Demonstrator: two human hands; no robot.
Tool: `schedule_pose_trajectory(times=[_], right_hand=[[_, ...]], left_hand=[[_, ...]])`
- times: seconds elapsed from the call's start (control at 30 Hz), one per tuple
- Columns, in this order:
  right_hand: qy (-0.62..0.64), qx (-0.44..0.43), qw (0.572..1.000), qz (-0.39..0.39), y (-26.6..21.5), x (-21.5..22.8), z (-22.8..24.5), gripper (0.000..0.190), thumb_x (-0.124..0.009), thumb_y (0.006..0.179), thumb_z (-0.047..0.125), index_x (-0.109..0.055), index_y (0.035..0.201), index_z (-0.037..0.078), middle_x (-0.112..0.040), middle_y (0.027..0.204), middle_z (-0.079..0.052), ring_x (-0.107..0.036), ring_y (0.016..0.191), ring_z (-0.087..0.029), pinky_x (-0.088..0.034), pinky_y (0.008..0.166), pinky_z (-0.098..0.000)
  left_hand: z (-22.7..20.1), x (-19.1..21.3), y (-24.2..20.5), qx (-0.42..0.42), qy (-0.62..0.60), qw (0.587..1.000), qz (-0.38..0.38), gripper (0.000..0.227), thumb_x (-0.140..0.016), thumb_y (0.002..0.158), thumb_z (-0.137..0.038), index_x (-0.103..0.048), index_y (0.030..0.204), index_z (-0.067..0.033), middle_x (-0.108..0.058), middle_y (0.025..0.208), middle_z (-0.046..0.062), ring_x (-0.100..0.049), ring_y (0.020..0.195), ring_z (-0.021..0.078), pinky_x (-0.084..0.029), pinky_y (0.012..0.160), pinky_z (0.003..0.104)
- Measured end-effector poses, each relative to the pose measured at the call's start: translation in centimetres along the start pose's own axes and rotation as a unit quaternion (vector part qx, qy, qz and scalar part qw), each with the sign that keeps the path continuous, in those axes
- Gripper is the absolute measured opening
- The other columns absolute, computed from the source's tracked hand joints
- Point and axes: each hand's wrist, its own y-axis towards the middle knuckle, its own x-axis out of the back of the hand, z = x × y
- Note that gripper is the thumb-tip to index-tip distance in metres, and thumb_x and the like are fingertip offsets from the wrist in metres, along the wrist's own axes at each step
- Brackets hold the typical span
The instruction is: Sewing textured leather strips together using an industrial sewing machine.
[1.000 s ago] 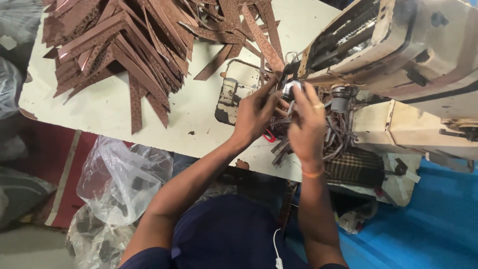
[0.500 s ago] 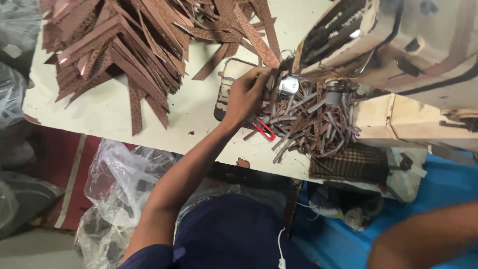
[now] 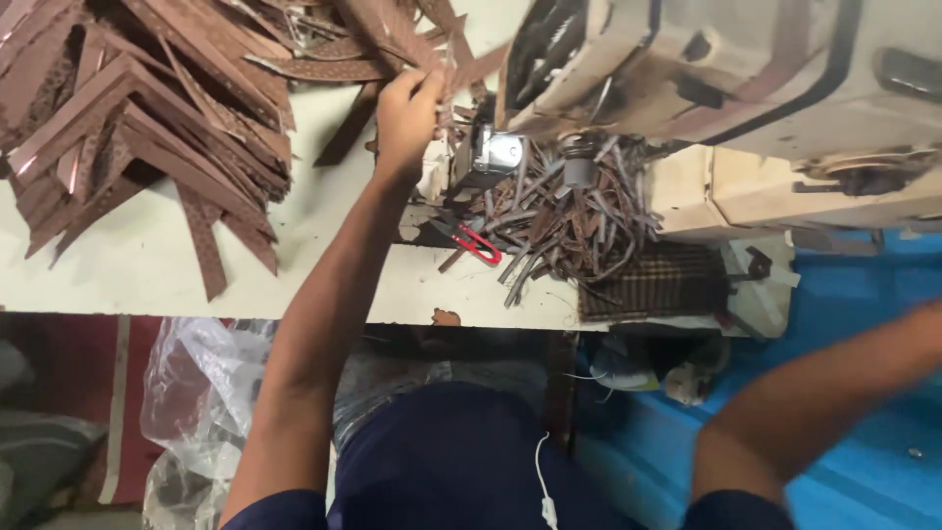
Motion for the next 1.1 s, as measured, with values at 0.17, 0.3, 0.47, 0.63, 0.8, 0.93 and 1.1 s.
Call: schedule_pose_trajectory(times=[0.17,0.3,0.47,0.63,0.8,0.93,1.1], right_hand=[[0.057,-0.044,0.997,0.0,-10.1,-19.6,10.9,0.034,-0.064,0.103,0.036,-0.075,0.116,0.007,-0.077,0.103,-0.012,-0.073,0.09,-0.025,-0.058,0.08,-0.0384],[-0.259,-0.055,0.946,0.188,-11.8,-28.2,12.1,0.029,-0.082,0.093,0.024,-0.077,0.117,0.007,-0.076,0.095,-0.013,-0.072,0.084,-0.027,-0.055,0.075,-0.0411],[-0.221,-0.069,0.952,0.198,-11.1,-28.3,12.8,0.017,-0.085,0.088,0.019,-0.078,0.098,0.007,-0.072,0.087,-0.014,-0.069,0.077,-0.029,-0.053,0.069,-0.0393],[-0.067,-0.03,0.923,0.378,-13.1,-27.2,17.2,0.014,-0.078,0.091,0.013,-0.075,0.101,0.004,-0.072,0.092,-0.011,-0.07,0.081,-0.026,-0.054,0.071,-0.036],[0.035,-0.11,0.829,0.546,-16.4,-31.4,18.4,0.014,-0.073,0.091,0.014,-0.076,0.102,0.007,-0.075,0.087,-0.009,-0.073,0.074,-0.024,-0.055,0.068,-0.0352],[-0.044,-0.059,0.852,0.518,-19.1,-34.3,16.0,0.01,-0.073,0.093,0.013,-0.078,0.101,0.009,-0.074,0.089,-0.01,-0.071,0.079,-0.028,-0.054,0.072,-0.0388],[-0.156,0.088,0.918,0.353,-20.2,-36.6,15.7,0.014,-0.077,0.09,0.012,-0.076,0.103,0.009,-0.07,0.101,-0.011,-0.065,0.092,-0.033,-0.049,0.082,-0.0431]], left_hand=[[2.0,1.6,-2.4,0.108,0.001,0.994,0.018,0.035,-0.06,0.104,-0.034,-0.067,0.088,-0.0046,-0.06,0.074,-0.001,-0.055,0.063,0.0072,-0.044,0.054,0.026],[-1.2,2.2,-10.1,0.24,-0.012,0.971,0.0,0.039,-0.053,0.106,-0.036,-0.064,0.092,-0.0019,-0.063,0.074,0.001,-0.055,0.056,0.0098,-0.045,0.049,0.026],[-2.3,3.3,-18.6,0.148,0.088,0.984,0.041,0.028,-0.056,0.107,-0.027,-0.069,0.112,-0.0028,-0.07,0.08,0.007,-0.059,0.065,0.0112,-0.049,0.058,0.028],[-11.2,3.5,-20.4,-0.198,0.292,0.929,0.109,0.024,-0.062,0.1,-0.018,-0.067,0.122,-0.0103,-0.071,0.114,0.009,-0.068,0.099,0.0259,-0.054,0.084,0.039],[-8.4,7.3,-19.6,-0.277,0.424,0.832,0.225,0.043,-0.071,0.08,-0.026,-0.069,0.12,-0.0123,-0.068,0.111,0.01,-0.068,0.101,0.0323,-0.052,0.089,0.049],[-2.5,9.5,-21.0,-0.078,0.424,0.872,0.233,0.021,-0.071,0.09,-0.027,-0.076,0.107,-0.0154,-0.068,0.098,0.007,-0.066,0.093,0.0314,-0.053,0.082,0.045],[-0.6,9.9,-21.7,-0.081,0.396,0.907,0.117,0.013,-0.071,0.09,-0.017,-0.077,0.099,-0.0116,-0.067,0.098,0.008,-0.065,0.095,0.0314,-0.053,0.081,0.044]])
